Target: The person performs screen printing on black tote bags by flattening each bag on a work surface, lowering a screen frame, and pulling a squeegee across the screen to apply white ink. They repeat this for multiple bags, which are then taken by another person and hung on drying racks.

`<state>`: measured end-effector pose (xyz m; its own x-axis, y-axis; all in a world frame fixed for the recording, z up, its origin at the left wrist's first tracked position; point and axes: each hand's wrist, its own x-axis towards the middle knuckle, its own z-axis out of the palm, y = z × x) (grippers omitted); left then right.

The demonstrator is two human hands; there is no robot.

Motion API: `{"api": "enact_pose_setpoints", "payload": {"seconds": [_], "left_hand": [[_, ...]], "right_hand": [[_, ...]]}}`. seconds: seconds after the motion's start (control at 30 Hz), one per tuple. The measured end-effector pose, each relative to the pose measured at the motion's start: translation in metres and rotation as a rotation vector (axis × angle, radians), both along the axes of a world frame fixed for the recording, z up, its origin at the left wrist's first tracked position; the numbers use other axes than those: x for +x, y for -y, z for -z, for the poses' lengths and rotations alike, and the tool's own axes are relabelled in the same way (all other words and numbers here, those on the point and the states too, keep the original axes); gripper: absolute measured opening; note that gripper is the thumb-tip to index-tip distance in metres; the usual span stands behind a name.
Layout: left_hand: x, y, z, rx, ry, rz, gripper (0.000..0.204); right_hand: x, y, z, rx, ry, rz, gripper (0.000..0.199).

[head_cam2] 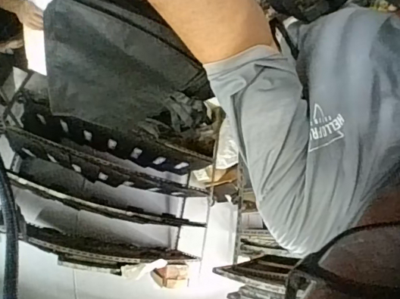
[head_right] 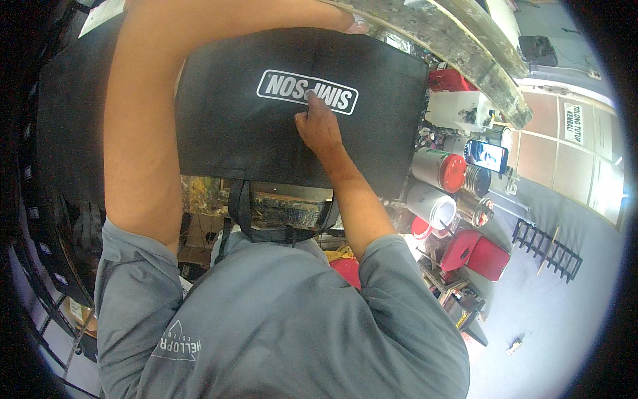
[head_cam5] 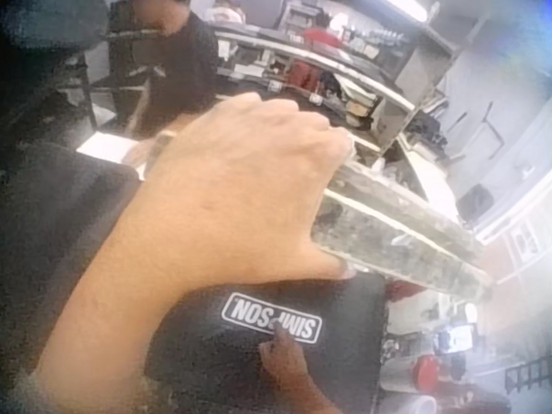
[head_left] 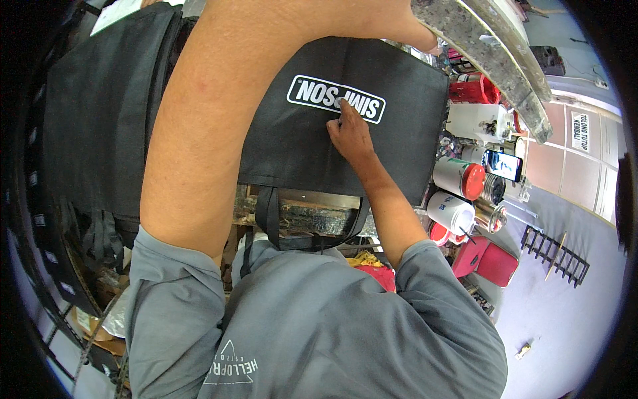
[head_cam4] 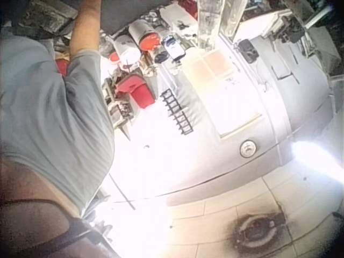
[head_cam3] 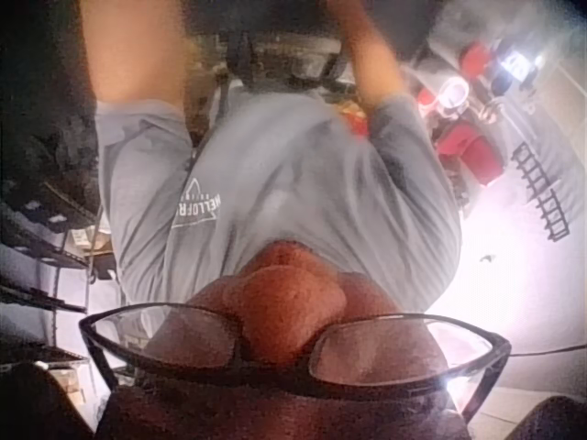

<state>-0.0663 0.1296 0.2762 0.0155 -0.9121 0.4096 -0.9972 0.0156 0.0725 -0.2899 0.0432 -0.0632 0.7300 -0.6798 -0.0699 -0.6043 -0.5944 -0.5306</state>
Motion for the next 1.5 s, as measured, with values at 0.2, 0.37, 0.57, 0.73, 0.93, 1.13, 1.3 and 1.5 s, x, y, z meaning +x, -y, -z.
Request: {"api": "enact_pose_setpoints", "payload": {"seconds": [0.2,0.37,0.57,0.73,0.93,1.13,1.3,1.5], "left_hand": [[-0.001,-0.001,-0.005,0.022,-0.002,0.006,0.060],[-0.007,0.005,-0.004,0.030,0.024,-0.023,0.060],[-0.007,0.004,-0.008,0.042,0.024,-0.020,0.058],[-0.011,0.012,-0.042,0.318,-0.121,-0.073,0.056],[-0.016,0.014,-0.038,0.271,-0.114,-0.165,0.058],[-0.017,0.010,-0.006,-0.015,0.080,-0.135,0.058],[0.006,0.007,-0.045,0.321,-0.276,0.042,0.058],[0.000,0.000,-0.001,-0.032,0.022,-0.006,0.057]], "right_hand": [[0.001,0.002,0.002,0.007,-0.050,-0.008,0.056],[-0.001,0.002,0.005,0.006,-0.058,-0.027,0.056],[-0.001,0.002,0.005,0.012,-0.044,-0.023,0.056],[0.000,0.000,-0.004,0.027,-0.050,-0.025,0.054],[-0.004,-0.002,-0.008,0.151,-0.004,0.072,0.054],[-0.003,0.000,-0.003,0.072,0.007,0.026,0.056],[-0.001,0.001,-0.002,0.076,-0.054,0.011,0.056],[0.001,0.002,-0.001,-0.003,-0.096,-0.020,0.055]]}}
